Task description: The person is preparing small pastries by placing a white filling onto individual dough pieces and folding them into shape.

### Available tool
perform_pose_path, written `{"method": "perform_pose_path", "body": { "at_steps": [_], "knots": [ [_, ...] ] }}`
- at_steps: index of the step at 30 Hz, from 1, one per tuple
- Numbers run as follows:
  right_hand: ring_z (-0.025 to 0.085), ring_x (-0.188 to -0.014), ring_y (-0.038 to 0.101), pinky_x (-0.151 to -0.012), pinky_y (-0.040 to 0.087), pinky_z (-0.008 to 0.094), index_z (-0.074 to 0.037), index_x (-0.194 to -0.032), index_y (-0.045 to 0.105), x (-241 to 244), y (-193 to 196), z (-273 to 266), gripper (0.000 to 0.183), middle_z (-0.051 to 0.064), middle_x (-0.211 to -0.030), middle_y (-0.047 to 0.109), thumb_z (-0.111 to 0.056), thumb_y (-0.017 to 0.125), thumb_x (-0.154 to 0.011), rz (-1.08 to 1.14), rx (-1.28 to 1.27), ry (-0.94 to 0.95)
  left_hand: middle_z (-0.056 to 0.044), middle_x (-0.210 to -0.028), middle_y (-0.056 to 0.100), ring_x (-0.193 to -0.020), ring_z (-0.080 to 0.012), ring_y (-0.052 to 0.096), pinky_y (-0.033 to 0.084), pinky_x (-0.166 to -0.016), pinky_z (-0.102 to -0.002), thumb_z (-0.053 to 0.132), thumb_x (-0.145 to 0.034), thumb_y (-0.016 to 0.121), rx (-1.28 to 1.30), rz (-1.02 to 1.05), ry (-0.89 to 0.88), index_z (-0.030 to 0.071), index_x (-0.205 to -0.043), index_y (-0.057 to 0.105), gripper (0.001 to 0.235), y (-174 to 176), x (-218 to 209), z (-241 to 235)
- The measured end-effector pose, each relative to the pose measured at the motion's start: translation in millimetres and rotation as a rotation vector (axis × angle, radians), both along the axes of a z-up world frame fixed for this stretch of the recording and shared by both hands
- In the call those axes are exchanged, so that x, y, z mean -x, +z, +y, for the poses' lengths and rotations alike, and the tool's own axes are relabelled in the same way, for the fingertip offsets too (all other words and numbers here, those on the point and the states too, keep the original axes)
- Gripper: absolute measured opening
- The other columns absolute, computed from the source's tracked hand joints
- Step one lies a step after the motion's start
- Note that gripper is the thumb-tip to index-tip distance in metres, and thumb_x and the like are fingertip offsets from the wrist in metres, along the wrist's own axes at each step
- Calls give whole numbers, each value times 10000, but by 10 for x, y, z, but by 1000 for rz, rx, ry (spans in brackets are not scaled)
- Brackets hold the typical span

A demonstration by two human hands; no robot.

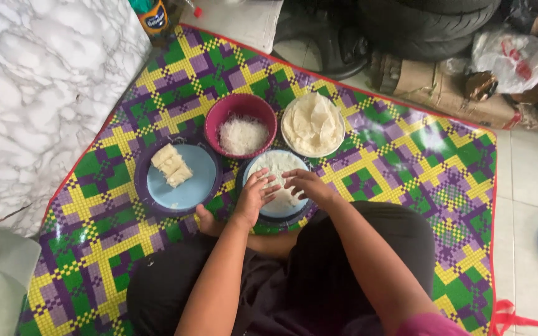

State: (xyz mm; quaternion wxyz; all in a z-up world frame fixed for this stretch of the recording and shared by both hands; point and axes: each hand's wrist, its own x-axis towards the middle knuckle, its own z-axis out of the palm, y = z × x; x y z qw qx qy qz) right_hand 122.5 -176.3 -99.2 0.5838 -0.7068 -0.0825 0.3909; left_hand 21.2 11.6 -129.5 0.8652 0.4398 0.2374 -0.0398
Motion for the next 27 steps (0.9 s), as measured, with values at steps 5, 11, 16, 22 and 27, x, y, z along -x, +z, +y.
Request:
{"method": "perform_pose_path", "body": {
  "at_steps": [5, 11, 16, 22, 27],
  "knots": [
    [194, -817, 687, -682, 534, 324, -93, -1256, 719, -77, -263, -22, 385, 103, -981, 757, -217, 691, -892, -43, 31, -18, -85, -1249, 734, -1091, -258, 748, 517, -955, -345, 513, -998, 629, -170, 71, -2, 151, -1197, 741, 428, -117, -11, 25],
    [281, -843, 730, -765, 578, 416, -199, -1108, 770, -15, -447, -92, 234, 97, -1002, 726, -222, 720, -880, -475, 258, 54, -57, -935, 762, -897, -209, 758, 522, -824, -300, 404, -1006, 667, -590, 81, -10, 145, -983, 783, 285, -110, 7, -37],
    [297, -831, 739, -741, 601, 435, -234, -1074, 737, 135, -341, -112, 201, 58, -1017, 685, -237, 751, -874, -745, 336, 67, 6, -730, 727, -720, -167, 720, 547, -726, -311, 408, -982, 686, -819, 69, -60, 222, -915, 792, 224, -175, 52, -71],
    [336, -961, 728, -801, 614, 475, -265, -1190, 669, 268, -238, -104, 317, 88, -1227, 588, -240, 737, -881, -839, 411, -11, -124, -860, 748, -896, -281, 742, 559, -841, -379, 130, -965, 543, -911, 102, -56, 130, -1027, 766, 232, 164, 210, -182],
    [373, -960, 724, -791, 609, 491, -252, -1155, 674, 442, -136, -86, 280, 93, -1187, 606, -265, 734, -882, -891, 444, 19, -44, -856, 765, -920, -260, 739, 564, -827, -391, 165, -882, 585, -960, 113, -95, 206, -848, 782, 204, 185, 256, -207]
  ]
}}
